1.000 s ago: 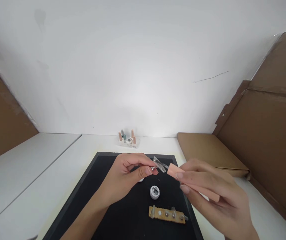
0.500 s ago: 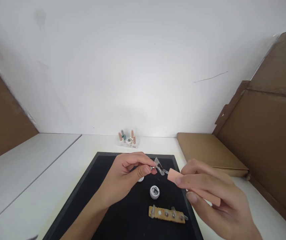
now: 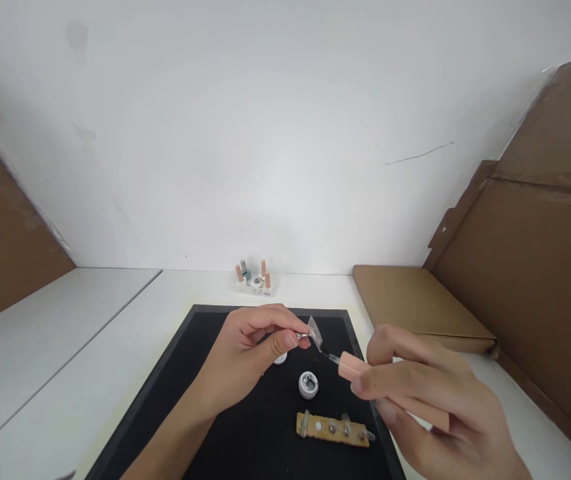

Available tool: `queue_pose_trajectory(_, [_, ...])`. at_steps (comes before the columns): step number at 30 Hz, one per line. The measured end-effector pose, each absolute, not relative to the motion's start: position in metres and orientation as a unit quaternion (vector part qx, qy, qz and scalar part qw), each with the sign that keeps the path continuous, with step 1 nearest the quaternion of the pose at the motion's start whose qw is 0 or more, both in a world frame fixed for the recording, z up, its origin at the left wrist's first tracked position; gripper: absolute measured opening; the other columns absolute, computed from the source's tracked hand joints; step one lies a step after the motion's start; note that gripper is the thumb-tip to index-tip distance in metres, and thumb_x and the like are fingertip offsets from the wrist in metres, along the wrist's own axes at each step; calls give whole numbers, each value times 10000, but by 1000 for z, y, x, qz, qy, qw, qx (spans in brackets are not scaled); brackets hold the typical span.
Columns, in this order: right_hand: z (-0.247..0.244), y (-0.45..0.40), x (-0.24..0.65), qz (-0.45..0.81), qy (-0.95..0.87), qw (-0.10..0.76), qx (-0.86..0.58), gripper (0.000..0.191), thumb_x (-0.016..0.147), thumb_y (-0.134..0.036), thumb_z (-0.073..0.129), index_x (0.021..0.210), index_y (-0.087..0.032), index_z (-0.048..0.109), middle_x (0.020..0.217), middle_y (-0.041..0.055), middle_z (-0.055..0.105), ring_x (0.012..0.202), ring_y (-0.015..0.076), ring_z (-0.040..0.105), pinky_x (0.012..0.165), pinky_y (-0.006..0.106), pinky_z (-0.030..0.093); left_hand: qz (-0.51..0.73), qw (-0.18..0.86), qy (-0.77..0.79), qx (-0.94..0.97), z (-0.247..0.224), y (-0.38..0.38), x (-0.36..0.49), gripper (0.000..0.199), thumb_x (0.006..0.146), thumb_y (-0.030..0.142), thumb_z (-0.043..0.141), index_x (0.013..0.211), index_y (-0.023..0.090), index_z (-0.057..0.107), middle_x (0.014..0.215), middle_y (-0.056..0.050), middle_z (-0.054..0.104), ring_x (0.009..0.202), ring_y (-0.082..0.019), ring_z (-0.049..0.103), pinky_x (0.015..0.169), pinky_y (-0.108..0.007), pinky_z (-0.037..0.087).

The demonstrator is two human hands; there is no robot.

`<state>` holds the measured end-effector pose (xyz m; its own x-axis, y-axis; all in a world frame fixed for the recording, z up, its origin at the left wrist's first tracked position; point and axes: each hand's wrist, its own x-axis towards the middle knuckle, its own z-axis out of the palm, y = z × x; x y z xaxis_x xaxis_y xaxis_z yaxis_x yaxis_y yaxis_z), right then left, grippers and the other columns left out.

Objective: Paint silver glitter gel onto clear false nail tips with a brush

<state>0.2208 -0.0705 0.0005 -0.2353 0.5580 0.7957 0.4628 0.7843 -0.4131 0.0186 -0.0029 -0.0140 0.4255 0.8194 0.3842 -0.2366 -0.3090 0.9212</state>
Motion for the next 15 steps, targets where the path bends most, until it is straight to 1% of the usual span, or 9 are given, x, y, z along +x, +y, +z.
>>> queue_pose_trajectory(4, [1,-72,223,51,-785,524,-327,212,854,-51,501,793,-227,602,626,-50,448,494,69,439,477,224,348,486,542,228,647,-15,-2,18,114,833,320,733,817,231,802,745,-28,734,690,-132,660,618,-210,500])
queue_pose_trajectory(7, [1,-71,226,53,-784,534,-312,245,829,-31,473,856,-232,610,666,-40,451,510,82,435,461,232,355,483,540,229,650,-15,-2,17,115,834,317,732,815,228,802,748,-28,735,689,-132,658,628,-213,503])
queue_pose_trajectory(11, [2,-67,227,35,-800,529,-282,324,789,-1,466,956,-231,622,740,-23,500,559,86,479,467,223,390,471,534,222,666,-13,-3,18,95,853,268,716,827,231,800,761,-18,739,702,-124,655,657,-208,507])
queue_pose_trajectory(15, [4,-65,224,38,-808,518,-277,338,784,6,472,977,-224,628,738,-23,514,555,76,497,453,197,396,461,516,218,688,-11,-4,20,118,865,261,702,816,209,796,752,-23,740,694,-123,648,668,-212,507])
